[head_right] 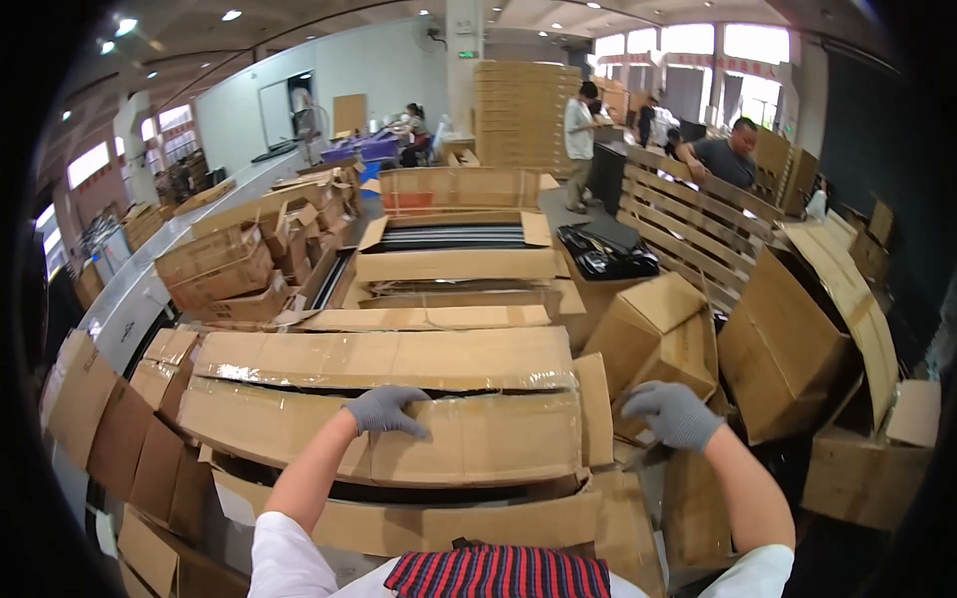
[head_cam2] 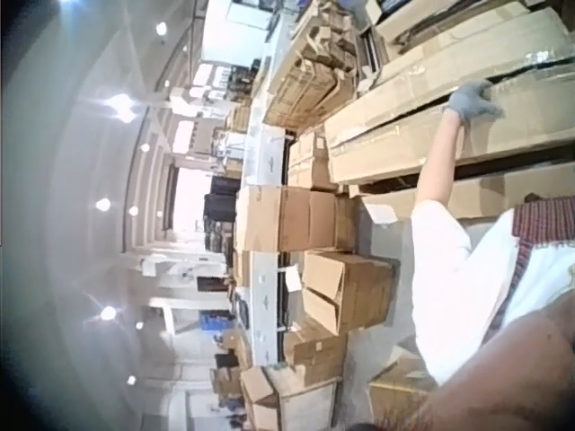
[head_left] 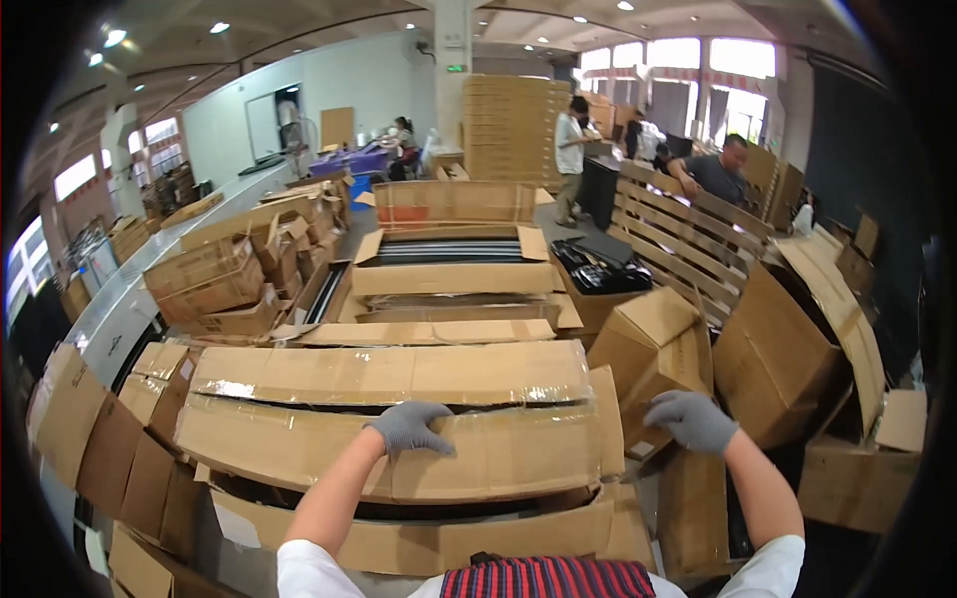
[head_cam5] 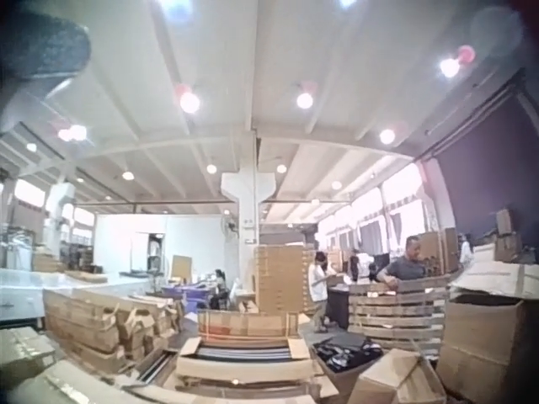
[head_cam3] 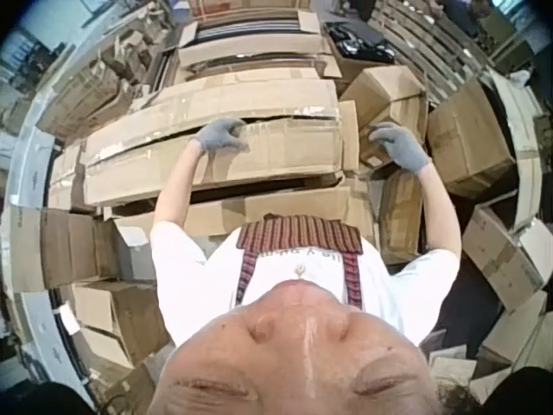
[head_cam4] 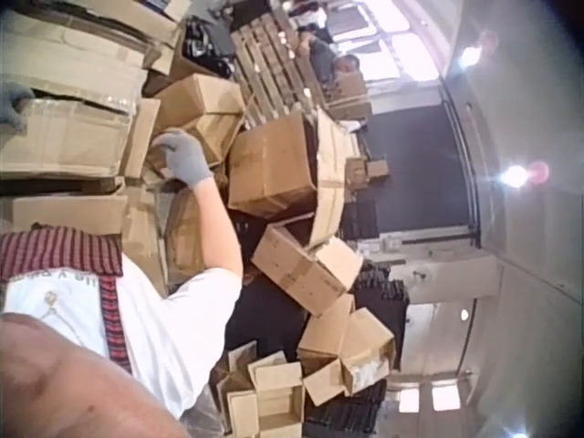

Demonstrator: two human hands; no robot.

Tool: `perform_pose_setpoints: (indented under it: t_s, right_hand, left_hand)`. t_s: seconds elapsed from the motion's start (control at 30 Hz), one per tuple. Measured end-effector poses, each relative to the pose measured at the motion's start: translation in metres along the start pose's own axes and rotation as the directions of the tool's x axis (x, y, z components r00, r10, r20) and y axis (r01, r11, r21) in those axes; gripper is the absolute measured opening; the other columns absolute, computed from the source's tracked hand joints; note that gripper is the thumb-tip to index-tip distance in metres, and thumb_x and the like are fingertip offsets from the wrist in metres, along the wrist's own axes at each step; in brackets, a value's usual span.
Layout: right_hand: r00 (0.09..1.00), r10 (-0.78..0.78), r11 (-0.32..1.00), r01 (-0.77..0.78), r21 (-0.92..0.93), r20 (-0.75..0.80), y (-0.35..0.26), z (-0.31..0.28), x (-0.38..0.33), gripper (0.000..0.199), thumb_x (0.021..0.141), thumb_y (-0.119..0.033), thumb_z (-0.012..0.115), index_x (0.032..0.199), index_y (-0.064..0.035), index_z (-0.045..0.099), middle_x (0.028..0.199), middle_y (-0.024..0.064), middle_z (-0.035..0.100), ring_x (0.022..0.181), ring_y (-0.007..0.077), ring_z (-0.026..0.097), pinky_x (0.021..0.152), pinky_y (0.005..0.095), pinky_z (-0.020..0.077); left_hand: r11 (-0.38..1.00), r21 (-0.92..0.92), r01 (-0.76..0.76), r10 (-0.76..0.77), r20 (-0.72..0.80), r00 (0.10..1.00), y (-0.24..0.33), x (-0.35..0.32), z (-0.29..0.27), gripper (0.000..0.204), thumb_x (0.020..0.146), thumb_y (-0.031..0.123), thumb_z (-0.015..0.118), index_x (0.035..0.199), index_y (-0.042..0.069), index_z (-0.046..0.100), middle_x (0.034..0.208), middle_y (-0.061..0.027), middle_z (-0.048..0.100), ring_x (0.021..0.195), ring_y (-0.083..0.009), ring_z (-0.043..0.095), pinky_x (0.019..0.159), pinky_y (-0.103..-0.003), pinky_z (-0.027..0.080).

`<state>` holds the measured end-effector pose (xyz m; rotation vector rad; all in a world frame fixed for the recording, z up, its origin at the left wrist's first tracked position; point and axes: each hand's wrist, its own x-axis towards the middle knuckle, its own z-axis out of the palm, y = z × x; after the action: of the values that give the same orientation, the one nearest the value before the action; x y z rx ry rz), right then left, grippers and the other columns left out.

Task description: Opening and unpacking several large cardboard boxes using a utility knife in a warehouse.

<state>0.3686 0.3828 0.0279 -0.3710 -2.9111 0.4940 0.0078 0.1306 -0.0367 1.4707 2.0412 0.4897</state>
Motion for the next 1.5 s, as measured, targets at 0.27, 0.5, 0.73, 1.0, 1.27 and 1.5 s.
perform_pose_setpoints:
  t_s: [0.27,0.5,0.73,1.0,1.27,1.5]
  right_hand:
    - [0.910,-0.222,0.974,0.223,-0.039,-0.349,-0.090,0.024,0.094,0.024,0.071,-0.011,0.060,0.094,-0.0069,0.060,0.105,0.0151,0.055,0.095,0.0330,0.054,0.081,0.0373,0.0460]
    - [0.857,-0.512,0.811,0.463,-0.357,-0.051,-0.205,0.104,0.183,0.074,0.062,-0.036,0.074,0.118,0.0006,0.043,0.121,0.0189,0.040,0.106,0.0351,0.045,0.085,0.0397,0.0423]
    - [0.840,-0.542,0.835,0.536,-0.125,-0.020,-0.272,0.163,0.216,0.087,0.059,-0.047,0.074,0.122,0.0016,0.041,0.128,0.0219,0.034,0.109,0.0360,0.043,0.084,0.0427,0.0411]
    - [0.825,-0.565,0.567,0.373,-0.735,-0.017,-0.240,0.244,0.252,0.048,0.083,-0.015,0.044,0.129,-0.0053,0.039,0.133,0.0158,0.034,0.110,0.0303,0.042,0.081,0.0494,0.0388]
    - [0.952,-0.238,0.888,0.132,-0.440,-0.195,-0.219,0.116,0.352,0.019,0.079,-0.015,0.048,0.084,-0.0044,0.063,0.095,0.0194,0.059,0.085,0.0356,0.060,0.074,0.0428,0.0484]
    - [0.906,-0.395,0.861,0.307,-0.406,-0.152,-0.222,0.027,0.359,0.018,0.078,-0.018,0.054,0.085,-0.0097,0.067,0.091,0.0174,0.061,0.084,0.0332,0.059,0.076,0.0405,0.0469]
  left_hand:
    - [0.826,0.397,0.399,-0.319,-0.253,0.913,-0.042,-0.111,-0.047,0.049,0.056,0.041,0.074,0.088,0.007,0.062,0.088,-0.0148,0.063,0.085,-0.0322,0.060,0.076,-0.039,0.047]
    - [0.772,0.540,0.335,0.016,-0.543,0.839,-0.034,-0.142,-0.006,0.034,0.059,0.038,0.072,0.073,0.011,0.058,0.075,-0.0093,0.060,0.075,-0.0280,0.059,0.066,-0.040,0.043]
    - [0.794,0.502,0.342,0.038,-0.603,0.797,-0.044,-0.183,0.047,0.031,0.059,0.037,0.072,0.073,0.014,0.056,0.074,-0.0042,0.057,0.074,-0.0221,0.056,0.067,-0.034,0.041]
    - [0.819,0.480,0.313,0.126,-0.684,0.719,-0.042,-0.194,0.083,0.020,0.059,0.029,0.067,0.065,0.013,0.055,0.067,-0.0042,0.056,0.069,-0.0210,0.055,0.060,-0.034,0.041]
    - [0.867,0.304,0.395,-0.076,-0.702,0.708,-0.026,-0.231,0.210,0.008,0.066,0.019,0.059,0.068,0.013,0.054,0.071,-0.0046,0.054,0.068,-0.0220,0.055,0.054,-0.035,0.042]
    - [0.974,-0.004,0.227,-0.184,-0.602,0.777,-0.045,-0.250,0.187,0.036,0.073,0.036,0.067,0.096,0.009,0.057,0.090,-0.0058,0.057,0.084,-0.0226,0.055,0.066,-0.032,0.046]
